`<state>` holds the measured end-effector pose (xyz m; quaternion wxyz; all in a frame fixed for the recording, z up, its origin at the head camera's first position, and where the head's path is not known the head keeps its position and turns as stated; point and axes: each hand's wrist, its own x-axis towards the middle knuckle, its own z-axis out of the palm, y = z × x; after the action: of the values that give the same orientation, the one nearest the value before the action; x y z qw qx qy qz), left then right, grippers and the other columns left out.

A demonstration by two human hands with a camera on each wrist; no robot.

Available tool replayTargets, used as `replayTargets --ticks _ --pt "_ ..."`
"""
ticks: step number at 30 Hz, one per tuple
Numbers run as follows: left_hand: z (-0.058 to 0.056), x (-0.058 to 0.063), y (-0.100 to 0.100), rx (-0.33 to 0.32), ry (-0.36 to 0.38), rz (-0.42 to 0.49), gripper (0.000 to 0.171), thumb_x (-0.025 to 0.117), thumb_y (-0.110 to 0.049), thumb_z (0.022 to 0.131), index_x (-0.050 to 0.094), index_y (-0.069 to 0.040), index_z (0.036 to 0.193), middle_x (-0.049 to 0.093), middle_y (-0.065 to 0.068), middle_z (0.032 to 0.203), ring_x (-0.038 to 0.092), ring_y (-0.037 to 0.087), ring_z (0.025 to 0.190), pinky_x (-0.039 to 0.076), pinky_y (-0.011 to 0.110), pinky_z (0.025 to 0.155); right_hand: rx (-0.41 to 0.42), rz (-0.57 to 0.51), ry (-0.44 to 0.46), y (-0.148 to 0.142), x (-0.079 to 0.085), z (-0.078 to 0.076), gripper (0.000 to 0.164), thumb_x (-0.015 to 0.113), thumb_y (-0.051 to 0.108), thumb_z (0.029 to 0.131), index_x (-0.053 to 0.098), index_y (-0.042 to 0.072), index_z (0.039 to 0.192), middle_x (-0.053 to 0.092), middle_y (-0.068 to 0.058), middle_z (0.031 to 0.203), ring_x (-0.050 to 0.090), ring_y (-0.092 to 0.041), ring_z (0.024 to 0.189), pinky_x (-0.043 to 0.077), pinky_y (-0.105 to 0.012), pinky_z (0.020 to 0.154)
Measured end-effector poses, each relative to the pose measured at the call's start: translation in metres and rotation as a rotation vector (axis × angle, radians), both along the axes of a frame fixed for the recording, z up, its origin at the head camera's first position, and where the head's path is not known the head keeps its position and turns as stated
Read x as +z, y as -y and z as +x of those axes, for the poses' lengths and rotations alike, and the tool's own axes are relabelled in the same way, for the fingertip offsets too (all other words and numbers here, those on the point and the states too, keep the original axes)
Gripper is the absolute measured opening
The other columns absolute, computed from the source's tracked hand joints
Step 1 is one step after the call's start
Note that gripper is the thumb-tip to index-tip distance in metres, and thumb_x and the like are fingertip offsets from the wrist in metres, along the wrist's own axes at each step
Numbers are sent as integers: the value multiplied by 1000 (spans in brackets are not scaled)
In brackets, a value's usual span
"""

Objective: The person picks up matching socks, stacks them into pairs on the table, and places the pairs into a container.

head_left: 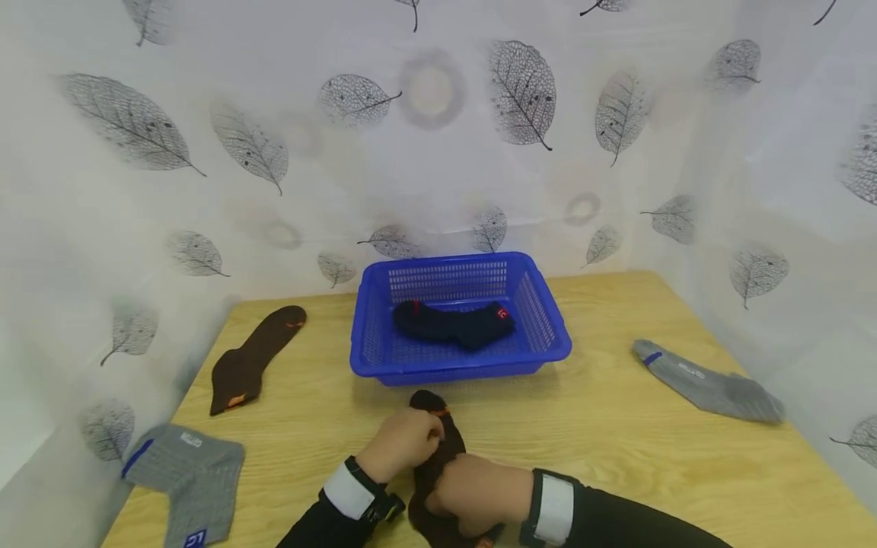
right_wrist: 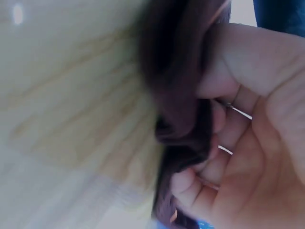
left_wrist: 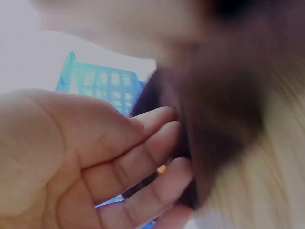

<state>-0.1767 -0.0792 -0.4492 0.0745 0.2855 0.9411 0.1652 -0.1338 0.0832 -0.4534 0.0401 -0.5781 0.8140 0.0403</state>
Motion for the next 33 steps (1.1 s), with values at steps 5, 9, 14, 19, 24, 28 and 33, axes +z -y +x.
replayTargets --ticks 5,9,14,19,24,28,33 --pt "6 0 13 66 -13 -12 18 86 -9 74 69 -11 81 63 -6 71 59 12 66 47 28 58 -84 10 -146 -23 2 -4 21 84 21 71 65 30 73 59 16 71 44 -4 63 24 -22 60" --pt "11 0 16 87 -56 -49 28 89 -16 74 61 -15 77 62 -5 71 58 13 66 46 30 58 -184 -18 -304 -45 1 -19 19 84 21 71 66 28 69 59 11 71 47 -10 64 27 -26 61" --pt "21 -4 17 82 -31 -50 30 88 -22 78 59 -16 79 59 -7 71 54 9 63 44 28 57 -226 -86 -304 -58 -2 -28 26 82 16 70 59 24 62 54 9 68 47 -12 63 29 -25 57" --pt "23 -2 27 99 22 9 23 86 -23 81 66 -13 87 61 -6 73 55 9 67 47 30 61 -281 -155 -170 -63 3 -28 22 78 9 72 60 20 67 54 7 69 49 -12 62 35 -24 54" --pt "21 7 49 209 33 40 23 86 -22 81 70 -10 93 64 3 86 63 20 78 52 39 69 -537 -181 -29 -79 12 -31 24 83 15 74 63 11 85 57 1 78 59 -19 71 51 -33 63" --pt "23 9 63 322 -13 71 32 89 -18 78 69 -6 99 64 10 95 65 28 86 55 45 74 -728 -152 103 -89 15 -29 35 87 27 79 64 4 91 56 -3 81 59 -21 74 54 -41 66" --pt "22 4 67 376 -27 95 52 91 -17 76 63 -1 117 62 19 104 65 33 90 55 48 76 -793 -163 183 -91 12 -28 38 89 31 78 61 6 85 53 -2 79 54 -18 69 51 -40 62"
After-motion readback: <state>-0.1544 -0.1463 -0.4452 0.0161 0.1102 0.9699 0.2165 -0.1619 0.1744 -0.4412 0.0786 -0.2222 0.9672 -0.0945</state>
